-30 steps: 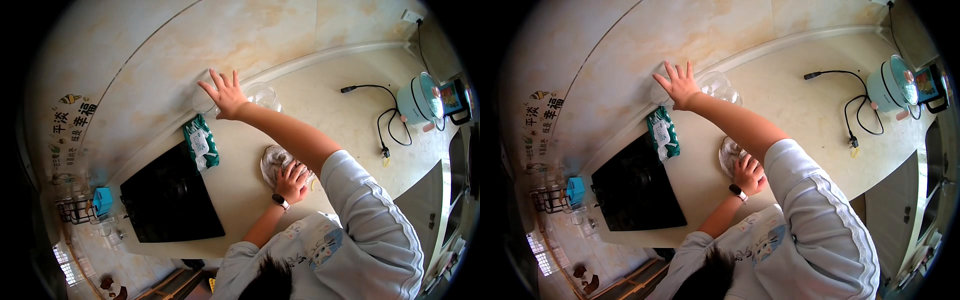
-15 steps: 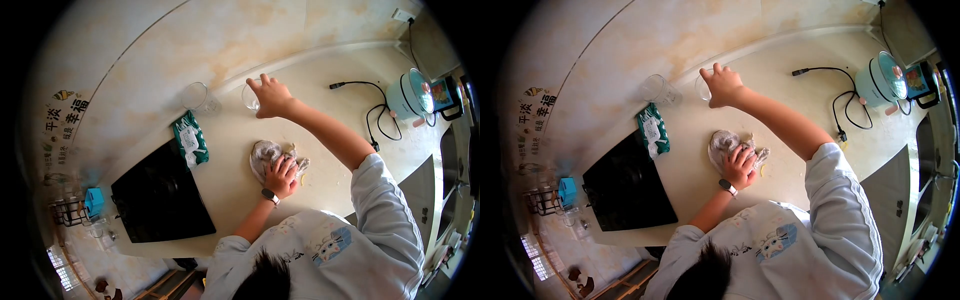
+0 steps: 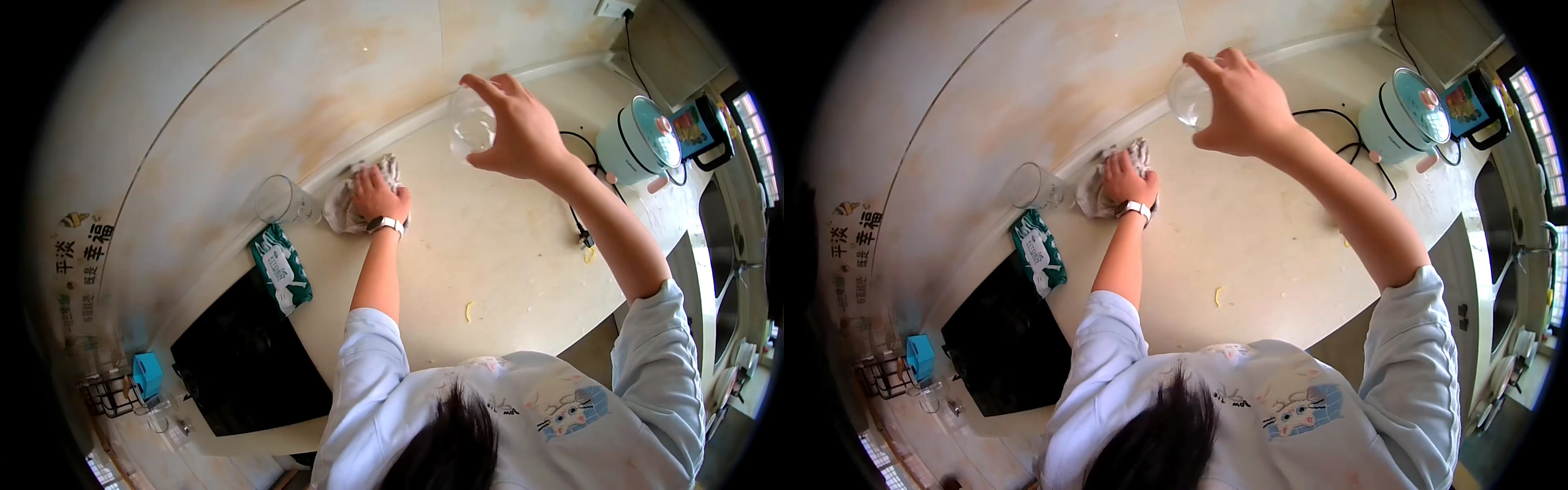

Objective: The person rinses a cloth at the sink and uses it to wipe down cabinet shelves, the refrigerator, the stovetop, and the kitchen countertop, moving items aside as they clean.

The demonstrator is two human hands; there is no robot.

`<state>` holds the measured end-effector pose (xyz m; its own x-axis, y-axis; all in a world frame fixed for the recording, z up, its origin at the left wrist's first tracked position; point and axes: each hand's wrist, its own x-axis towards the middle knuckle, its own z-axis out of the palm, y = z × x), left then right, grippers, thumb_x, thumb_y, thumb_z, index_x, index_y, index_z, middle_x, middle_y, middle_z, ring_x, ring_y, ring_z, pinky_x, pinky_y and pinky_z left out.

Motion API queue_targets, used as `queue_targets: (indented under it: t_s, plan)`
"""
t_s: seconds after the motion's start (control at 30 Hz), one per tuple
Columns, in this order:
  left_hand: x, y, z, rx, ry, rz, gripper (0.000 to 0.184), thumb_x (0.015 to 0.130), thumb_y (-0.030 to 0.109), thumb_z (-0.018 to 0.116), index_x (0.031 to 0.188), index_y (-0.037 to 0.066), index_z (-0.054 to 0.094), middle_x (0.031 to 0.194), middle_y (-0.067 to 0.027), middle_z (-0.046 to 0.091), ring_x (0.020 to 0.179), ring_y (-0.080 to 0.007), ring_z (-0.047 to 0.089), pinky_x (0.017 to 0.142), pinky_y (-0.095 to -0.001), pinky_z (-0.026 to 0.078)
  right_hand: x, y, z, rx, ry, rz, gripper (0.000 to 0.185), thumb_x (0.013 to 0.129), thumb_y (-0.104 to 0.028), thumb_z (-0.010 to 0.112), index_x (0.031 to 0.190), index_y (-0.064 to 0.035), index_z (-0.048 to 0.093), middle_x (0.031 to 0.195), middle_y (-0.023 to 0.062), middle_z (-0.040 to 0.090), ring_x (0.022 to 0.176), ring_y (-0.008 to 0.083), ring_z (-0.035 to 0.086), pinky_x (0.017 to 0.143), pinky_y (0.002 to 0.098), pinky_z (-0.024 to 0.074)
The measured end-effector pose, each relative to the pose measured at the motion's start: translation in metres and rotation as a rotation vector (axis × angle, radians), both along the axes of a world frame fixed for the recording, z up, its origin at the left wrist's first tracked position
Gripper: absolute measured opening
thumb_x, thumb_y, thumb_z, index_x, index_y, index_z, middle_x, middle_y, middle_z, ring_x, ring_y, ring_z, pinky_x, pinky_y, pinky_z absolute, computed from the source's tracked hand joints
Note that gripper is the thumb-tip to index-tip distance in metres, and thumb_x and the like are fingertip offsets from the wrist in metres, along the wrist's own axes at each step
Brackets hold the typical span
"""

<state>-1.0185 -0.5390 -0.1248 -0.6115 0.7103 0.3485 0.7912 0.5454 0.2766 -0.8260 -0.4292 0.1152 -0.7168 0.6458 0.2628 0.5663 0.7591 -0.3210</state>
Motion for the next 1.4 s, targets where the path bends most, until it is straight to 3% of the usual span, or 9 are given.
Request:
queue_targets:
  t_s: [0.3,0.5,0.67,0.77,0.8,1.03,1.1,1.23,1.4]
  plan:
    - [0.142,-0.055,0.012,0.052,-0.141,-0.614,0.053,0.061,0.022,0.059,0.111,0.005,0.055,0.118,-0.0142,0.051,0.117,-0.0329,0.042,0.088,-0.053,0.033,-0.123,-0.041,-0.058,-0.419,-0.084,0.169,0.085,0.054,-0.024,0.073,0.131,-0.0127,0.039,0.112,0.0197,0.047,0.104,0.0339,0.05,0.083,0.0379,0.047]
    - [0.166,-0.085,-0.002,0.109,-0.268,-0.564,0.046,0.062,0.019,0.061,0.105,0.006,0.056,0.116,-0.0157,0.051,0.113,-0.0331,0.043,0.091,-0.0546,0.03,-0.164,-0.088,-0.094,-0.403,-0.128,0.249,0.077,0.057,-0.022,0.07,0.127,-0.0106,0.039,0.112,0.0216,0.045,0.105,0.0357,0.048,0.08,0.0408,0.0488]
    - [0.163,-0.077,0.032,-0.152,-0.689,-0.448,0.061,0.082,0.043,0.057,0.127,0.009,0.034,0.127,-0.0103,0.043,0.119,-0.0232,0.04,0.098,-0.0369,0.031,-0.193,-0.106,-0.101,-0.373,-0.064,0.265,0.073,0.059,-0.018,0.069,0.125,-0.0105,0.039,0.113,0.0212,0.043,0.104,0.036,0.048,0.077,0.0391,0.0506]
    - [0.163,-0.07,0.002,-0.045,-0.225,-0.604,0.049,0.082,0.036,0.057,0.12,0.006,0.052,0.131,-0.0127,0.045,0.122,-0.0342,0.038,0.101,-0.0501,0.028,-0.205,-0.111,-0.104,-0.376,-0.029,0.256,0.072,0.06,-0.015,0.07,0.125,-0.0098,0.039,0.114,0.0207,0.041,0.102,0.0366,0.048,0.074,0.0383,0.0518]
    - [0.166,-0.073,0.001,-0.041,-0.602,-0.518,0.047,0.087,0.035,0.048,0.124,0.006,0.05,0.134,-0.0149,0.041,0.124,-0.0355,0.035,0.105,-0.0492,0.023,-0.208,-0.11,-0.105,-0.369,-0.015,0.253,0.074,0.061,-0.011,0.069,0.128,-0.0107,0.037,0.117,0.0206,0.037,0.1,0.0364,0.048,0.071,0.0372,0.0527]
    - [0.169,-0.072,0.017,-0.227,-0.763,-0.413,0.049,0.09,0.036,0.045,0.13,0.007,0.043,0.139,-0.0168,0.034,0.128,-0.032,0.03,0.107,-0.0476,0.017,-0.222,-0.088,-0.118,-0.334,0.022,0.202,0.085,0.061,-0.009,0.07,0.136,-0.0216,0.031,0.127,0.0221,0.026,0.101,0.0374,0.047,0.07,0.037,0.0536]
    - [0.172,-0.082,-0.061,0.005,-0.372,-0.523,0.057,0.089,0.039,0.047,0.136,0.01,0.035,0.143,-0.0157,0.027,0.133,-0.0306,0.022,0.109,-0.0448,0.011,-0.212,-0.08,-0.11,-0.427,0.046,0.344,0.094,0.058,-0.011,0.074,0.138,-0.025,0.026,0.133,0.0236,0.02,0.108,0.0418,0.043,0.08,0.0414,0.05]
    - [0.167,-0.07,0.007,0.011,-0.001,-0.218,0.073,0.062,0.036,0.06,0.128,0.008,0.043,0.138,-0.0245,0.027,0.127,-0.0483,0.023,0.095,-0.0691,0.017,-0.164,-0.054,-0.108,-0.318,0.106,0.389,0.1,0.055,-0.013,0.076,0.139,-0.0255,0.021,0.139,0.0257,0.013,0.117,0.0458,0.036,0.094,0.0482,0.0373]
    - [0.141,-0.035,-0.001,-0.008,0.055,0.08,0.07,0.062,0.035,0.06,0.126,0.01,0.044,0.133,-0.026,0.035,0.121,-0.0497,0.03,0.097,-0.0608,0.025,0.036,0.056,-0.142,-0.004,-0.315,0.352,0.101,0.055,0.008,0.067,0.138,-0.027,0.023,0.143,0.0214,0.014,0.129,0.044,0.022,0.101,0.0546,0.028]
